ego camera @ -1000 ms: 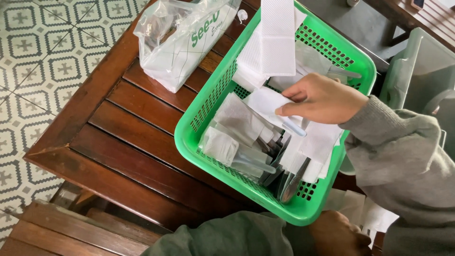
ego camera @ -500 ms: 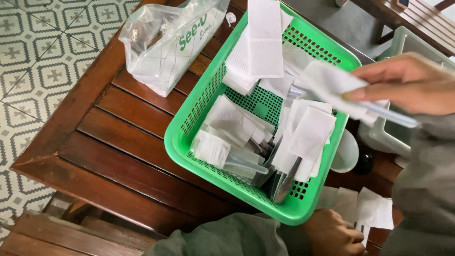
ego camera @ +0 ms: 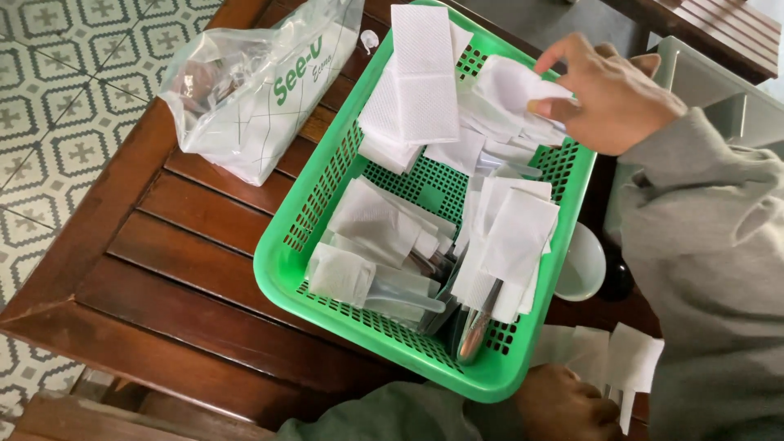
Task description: Wrapping individual pieces of cutlery (forks, spoons, knives) in paper napkins.
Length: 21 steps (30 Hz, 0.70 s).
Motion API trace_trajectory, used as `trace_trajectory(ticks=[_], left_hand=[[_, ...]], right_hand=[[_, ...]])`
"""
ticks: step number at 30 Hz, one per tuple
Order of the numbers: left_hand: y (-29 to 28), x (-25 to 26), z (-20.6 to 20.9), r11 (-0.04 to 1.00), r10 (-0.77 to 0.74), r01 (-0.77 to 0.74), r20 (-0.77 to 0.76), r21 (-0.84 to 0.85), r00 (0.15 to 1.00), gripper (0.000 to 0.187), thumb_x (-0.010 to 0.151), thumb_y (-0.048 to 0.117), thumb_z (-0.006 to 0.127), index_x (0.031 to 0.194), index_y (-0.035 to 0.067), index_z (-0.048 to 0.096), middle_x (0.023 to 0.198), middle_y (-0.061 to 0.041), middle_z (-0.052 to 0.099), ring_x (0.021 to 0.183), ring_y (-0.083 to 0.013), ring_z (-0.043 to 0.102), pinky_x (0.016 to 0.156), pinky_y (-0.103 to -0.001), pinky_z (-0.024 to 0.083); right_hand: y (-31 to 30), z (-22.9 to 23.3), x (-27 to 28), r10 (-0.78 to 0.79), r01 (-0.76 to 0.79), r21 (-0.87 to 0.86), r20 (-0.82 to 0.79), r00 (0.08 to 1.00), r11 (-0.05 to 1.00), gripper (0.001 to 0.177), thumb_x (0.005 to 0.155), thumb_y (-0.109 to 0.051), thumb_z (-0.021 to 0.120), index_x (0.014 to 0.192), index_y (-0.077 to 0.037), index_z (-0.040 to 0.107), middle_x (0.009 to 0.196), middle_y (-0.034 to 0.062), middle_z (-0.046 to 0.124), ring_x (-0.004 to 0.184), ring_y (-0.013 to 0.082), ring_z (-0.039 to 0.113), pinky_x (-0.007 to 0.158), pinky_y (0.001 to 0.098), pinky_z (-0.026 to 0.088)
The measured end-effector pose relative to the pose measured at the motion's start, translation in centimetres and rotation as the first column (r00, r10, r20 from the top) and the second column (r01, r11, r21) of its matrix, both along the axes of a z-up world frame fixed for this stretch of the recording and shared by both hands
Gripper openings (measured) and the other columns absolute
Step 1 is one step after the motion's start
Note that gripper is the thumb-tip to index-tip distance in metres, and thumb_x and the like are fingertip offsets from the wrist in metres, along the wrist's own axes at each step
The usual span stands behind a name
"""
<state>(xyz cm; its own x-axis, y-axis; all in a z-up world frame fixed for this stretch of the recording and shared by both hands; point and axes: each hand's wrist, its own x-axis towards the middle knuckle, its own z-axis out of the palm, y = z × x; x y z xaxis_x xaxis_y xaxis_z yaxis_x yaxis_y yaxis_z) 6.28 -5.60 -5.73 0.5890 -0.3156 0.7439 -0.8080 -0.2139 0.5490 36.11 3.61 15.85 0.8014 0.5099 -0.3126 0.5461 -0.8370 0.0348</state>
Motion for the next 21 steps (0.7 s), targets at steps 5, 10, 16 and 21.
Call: trace_trajectory(ticks=[5, 10, 16, 21], left_hand=[[-1.4, -0.2, -1.7, 0.997, -0.007, 0.008, -0.021, 0.073, 1.000, 0.020, 0.077, 0.008, 0.073, 0.097, 0.012, 0.076, 0.097, -0.011, 0.074, 0.080, -0.0301, 0.072, 0.052, -0.044, 0.038], [-1.7, 0.0, -2.3, 0.997, 0.006, -0.004, -0.029, 0.077, 1.000, 0.017, 0.078, 0.004, 0.073, 0.093, 0.011, 0.076, 0.094, -0.010, 0.073, 0.076, -0.0287, 0.069, 0.054, -0.043, 0.038], [-3.2, -0.3, -3.1, 0.997, -0.060, 0.062, -0.033, 0.044, 0.998, 0.025, 0.077, 0.010, 0.073, 0.102, 0.010, 0.075, 0.093, -0.014, 0.072, 0.078, -0.0323, 0.070, 0.057, -0.047, 0.043], [-5.8, -0.3, -4.4, 0.999, -0.031, 0.018, -0.358, -0.041, 0.933, 0.045, 0.039, 0.027, 0.055, 0.064, -0.009, 0.065, 0.082, -0.036, 0.064, 0.071, -0.0516, 0.062, 0.056, -0.055, 0.044]], right_hand=[[-0.8, -3.2, 1.2, 0.139, -0.144, 0.029, 0.131, 0.982, 0.989, 0.033, 0.105, -0.027, 0.058, 0.135, -0.020, 0.047, 0.084, 0.0099, 0.069, 0.119, 0.0297, 0.048, 0.089, 0.0410, 0.016], [-2.0, -5.9, 2.1, 0.254, -0.282, 0.082, 0.255, 0.933, 0.956, 0.031, 0.103, -0.019, 0.063, 0.130, -0.023, 0.049, 0.052, -0.0050, 0.052, 0.104, 0.0294, 0.051, 0.078, 0.0367, 0.013], [-3.1, -6.2, -0.3, 0.390, -0.541, 0.085, 0.600, 0.698, 0.837, 0.029, 0.097, -0.016, 0.083, 0.126, -0.019, 0.080, 0.111, 0.0033, 0.080, 0.115, 0.0405, 0.056, 0.088, 0.0504, 0.030], [-2.3, -6.0, -2.0, 0.408, -0.631, 0.019, 0.747, 0.524, 0.776, 0.022, 0.109, -0.040, 0.077, 0.111, -0.019, 0.083, 0.125, 0.0011, 0.074, 0.112, 0.0341, 0.053, 0.087, 0.0470, 0.032]])
